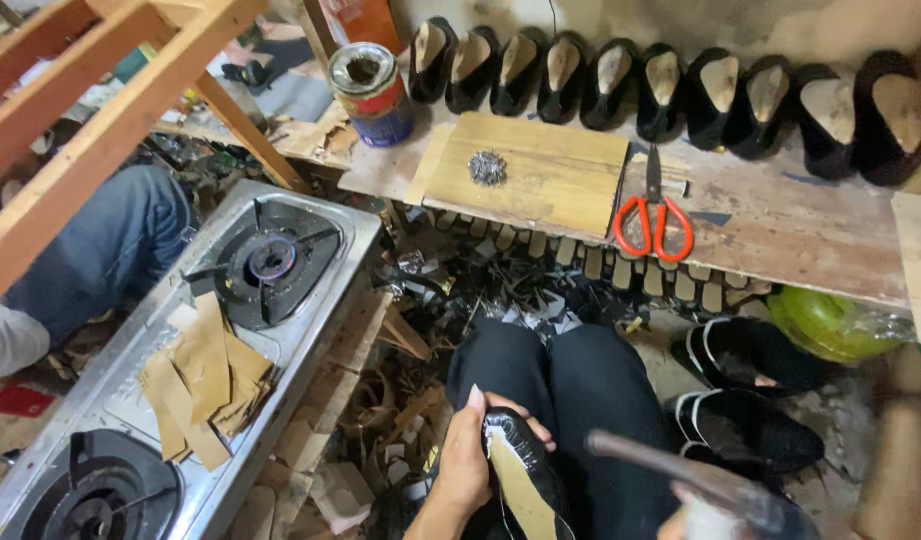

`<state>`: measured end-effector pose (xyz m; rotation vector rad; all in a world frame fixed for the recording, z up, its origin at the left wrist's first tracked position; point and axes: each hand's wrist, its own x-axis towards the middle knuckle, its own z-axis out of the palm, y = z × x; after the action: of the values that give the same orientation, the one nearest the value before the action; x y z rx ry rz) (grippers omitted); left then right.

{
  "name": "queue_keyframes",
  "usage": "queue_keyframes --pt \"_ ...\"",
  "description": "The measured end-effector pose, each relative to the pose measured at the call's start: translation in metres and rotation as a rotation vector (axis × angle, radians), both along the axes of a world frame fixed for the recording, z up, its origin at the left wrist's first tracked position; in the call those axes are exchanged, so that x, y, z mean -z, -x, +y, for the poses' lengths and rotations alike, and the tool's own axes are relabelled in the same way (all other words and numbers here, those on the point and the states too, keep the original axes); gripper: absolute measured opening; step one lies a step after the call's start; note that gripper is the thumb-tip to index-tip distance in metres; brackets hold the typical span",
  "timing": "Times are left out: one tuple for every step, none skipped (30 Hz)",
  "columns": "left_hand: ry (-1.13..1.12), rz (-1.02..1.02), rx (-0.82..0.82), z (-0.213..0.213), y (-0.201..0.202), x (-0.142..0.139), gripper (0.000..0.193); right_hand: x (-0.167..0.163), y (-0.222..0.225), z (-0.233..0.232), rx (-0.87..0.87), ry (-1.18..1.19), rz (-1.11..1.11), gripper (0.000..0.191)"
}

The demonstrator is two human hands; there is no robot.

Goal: The person inserts a wooden shoe tree into a black shoe and uses a hammer to tap around the edges, securing the shoe tree in place. The person repeatedly taps the shoe's perimeter while holding it on their lap.

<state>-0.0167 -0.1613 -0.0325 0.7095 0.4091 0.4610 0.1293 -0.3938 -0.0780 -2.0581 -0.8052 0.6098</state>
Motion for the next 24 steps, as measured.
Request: queue_keyframes --pt "-0.004 0.004 0.006 -0.002 0.000 -0.001 0.062 0.000 -0.001 -0.003 0.006 -0.031 0.009 0.058" --pt "-0.017 0.004 0.016 -0.003 0.001 -0.002 0.062 0.001 -0.002 -0.004 -0.010 0.022 -0.012 0.058" --pt "-0.031 0.004 0.032 -0.004 0.000 -0.003 0.062 0.001 -0.006 -0.008 -0.033 0.115 -0.048 0.058" --pt "-0.081 0.007 0.040 -0.005 0.000 -0.004 0.062 0.000 -0.009 -0.009 -0.055 0.200 -0.070 0.058" --pt "-0.130 0.009 0.046 -0.008 0.000 -0.006 0.063 -0.002 -0.014 -0.014 -0.046 0.166 -0.045 0.057" --pt "-0.177 0.016 0.051 -0.010 0.001 -0.009 0.063 -0.004 -0.019 -0.016 -0.028 0.107 0.004 0.057" --pt "-0.170 -0.011 0.065 -0.011 0.000 -0.011 0.063 -0.007 -0.025 -0.019 0.000 -0.055 0.090 0.057" --pt "-0.160 -0.036 0.080 -0.011 -0.001 -0.013 0.063 -0.010 -0.031 -0.022 -0.018 -0.279 0.170 0.057" --pt "-0.141 -0.058 0.096 -0.014 0.001 -0.016 0.062 -0.012 -0.036 -0.021 -0.047 -0.485 0.244 0.057" --pt "-0.179 -0.054 0.102 -0.017 0.003 -0.018 0.062 -0.017 -0.040 -0.022 -0.063 -0.481 0.231 0.057" --pt "-0.226 -0.057 0.111 -0.017 0.003 -0.021 0.061 -0.021 -0.043 -0.020 -0.066 -0.140 0.080 0.057" --pt "-0.275 -0.063 0.124 -0.016 0.002 -0.023 0.060 -0.027 -0.045 -0.016 -0.081 0.166 -0.044 0.057" --pt "-0.280 -0.076 0.139 -0.017 0.002 -0.025 0.060 -0.035 -0.043 -0.015 -0.069 0.314 -0.071 0.057" --pt "-0.286 -0.087 0.152 -0.018 0.002 -0.026 0.059 -0.045 -0.043 -0.012 -0.025 0.196 -0.042 0.057" --pt "-0.293 -0.100 0.159 -0.017 0.001 -0.027 0.058 -0.058 -0.042 -0.010 0.008 0.071 -0.004 0.057" --pt "-0.308 -0.086 0.172 -0.017 -0.001 -0.028 0.059 -0.073 -0.042 -0.009 -0.040 -0.126 -0.044 0.056" --pt "-0.322 -0.072 0.187 -0.017 -0.002 -0.029 0.059 -0.088 -0.046 -0.006 -0.229 -0.221 -0.242 0.056" --pt "-0.344 -0.062 0.204 -0.016 -0.003 -0.029 0.060 -0.103 -0.057 0.001 -0.415 -0.293 -0.479 0.057" --pt "-0.295 -0.059 0.202 -0.016 -0.004 -0.029 0.059 -0.116 -0.068 0.008 -0.276 -0.049 -0.293 0.055" --pt "-0.248 -0.060 0.203 -0.016 -0.005 -0.028 0.058 -0.127 -0.084 0.016 -0.127 0.187 -0.108 0.053" --pt "-0.196 -0.061 0.199 -0.016 -0.007 -0.028 0.057 -0.136 -0.101 0.023 0.023 0.420 0.081 0.052" --pt "-0.171 -0.071 0.192 -0.016 -0.007 -0.028 0.057 -0.140 -0.121 0.032 0.098 0.345 0.026 0.058" --pt "-0.149 -0.081 0.183 -0.016 -0.008 -0.027 0.056 -0.141 -0.141 0.038 0.173 0.267 -0.029 0.063" --pt "-0.134 -0.091 0.175 -0.015 -0.008 -0.027 0.056 -0.141 -0.163 0.042 0.217 0.328 -0.146 0.063"
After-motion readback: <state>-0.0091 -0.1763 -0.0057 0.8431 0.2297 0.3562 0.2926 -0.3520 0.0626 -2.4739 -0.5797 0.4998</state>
